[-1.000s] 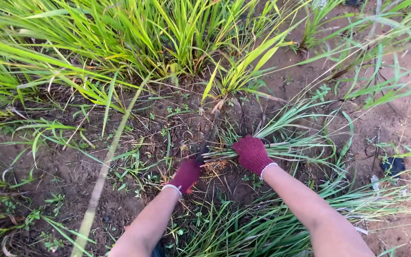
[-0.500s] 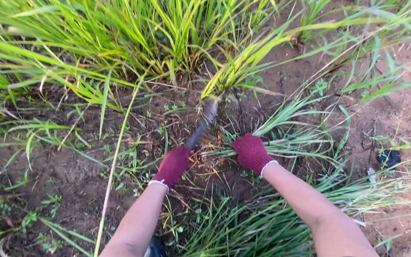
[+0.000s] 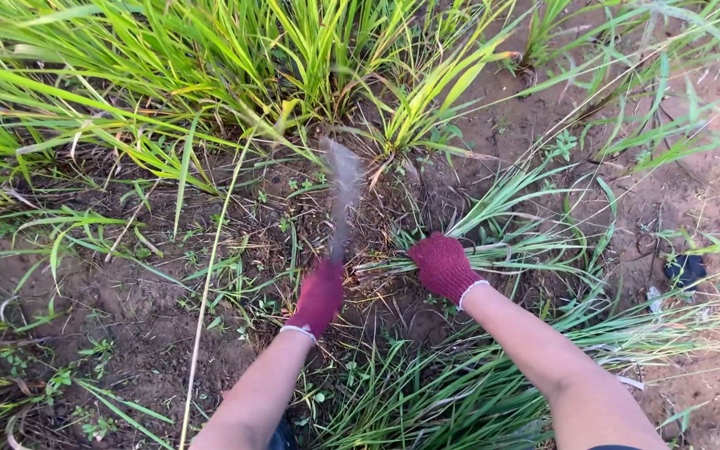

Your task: Cutting grass and weeds at ground level using a hand sickle

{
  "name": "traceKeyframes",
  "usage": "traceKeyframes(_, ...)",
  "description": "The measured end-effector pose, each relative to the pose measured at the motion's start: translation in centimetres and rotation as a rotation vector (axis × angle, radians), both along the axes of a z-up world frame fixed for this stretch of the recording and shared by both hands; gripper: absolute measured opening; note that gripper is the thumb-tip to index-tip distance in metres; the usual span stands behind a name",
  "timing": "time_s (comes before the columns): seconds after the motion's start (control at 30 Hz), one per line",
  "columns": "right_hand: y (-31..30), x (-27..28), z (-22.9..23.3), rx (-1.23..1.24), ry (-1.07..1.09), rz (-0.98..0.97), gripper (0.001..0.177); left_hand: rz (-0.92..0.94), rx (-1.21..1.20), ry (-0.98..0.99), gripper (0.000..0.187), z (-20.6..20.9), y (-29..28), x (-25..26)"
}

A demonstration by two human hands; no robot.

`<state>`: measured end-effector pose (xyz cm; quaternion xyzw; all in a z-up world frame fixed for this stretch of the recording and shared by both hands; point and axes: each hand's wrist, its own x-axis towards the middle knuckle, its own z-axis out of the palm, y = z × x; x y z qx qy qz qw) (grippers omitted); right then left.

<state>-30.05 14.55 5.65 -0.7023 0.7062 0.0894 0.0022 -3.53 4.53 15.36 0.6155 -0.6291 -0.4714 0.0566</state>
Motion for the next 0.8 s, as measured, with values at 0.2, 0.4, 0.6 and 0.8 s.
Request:
traceKeyframes(0.2,0.0,0.4,1.0,0.027,-0.024,-0.026,0.017,-0.447,-0.068,-0.160,0.038,-4.2,-1.6,1.7)
traceKeyframes(0.4,-0.1,1.2,0.2,0.144,0.014,-0.062,0.018,-0.471,-0.143,-0.135,0.032,-7.6,1.1,1.6)
traceKeyframes(0.6,0.0,1.1,0.4,0.177,0.049,-0.086,0.021,-0.483,-0.229,-0.201,0.048,-3.2,-1.5,1.3)
traceKeyframes(0.8,3.0,1.5,-1.2,0.054,0.017,-0.032,0.009,-0.612,-0.197,-0.191,0.037,-11.1,3.2,3.4)
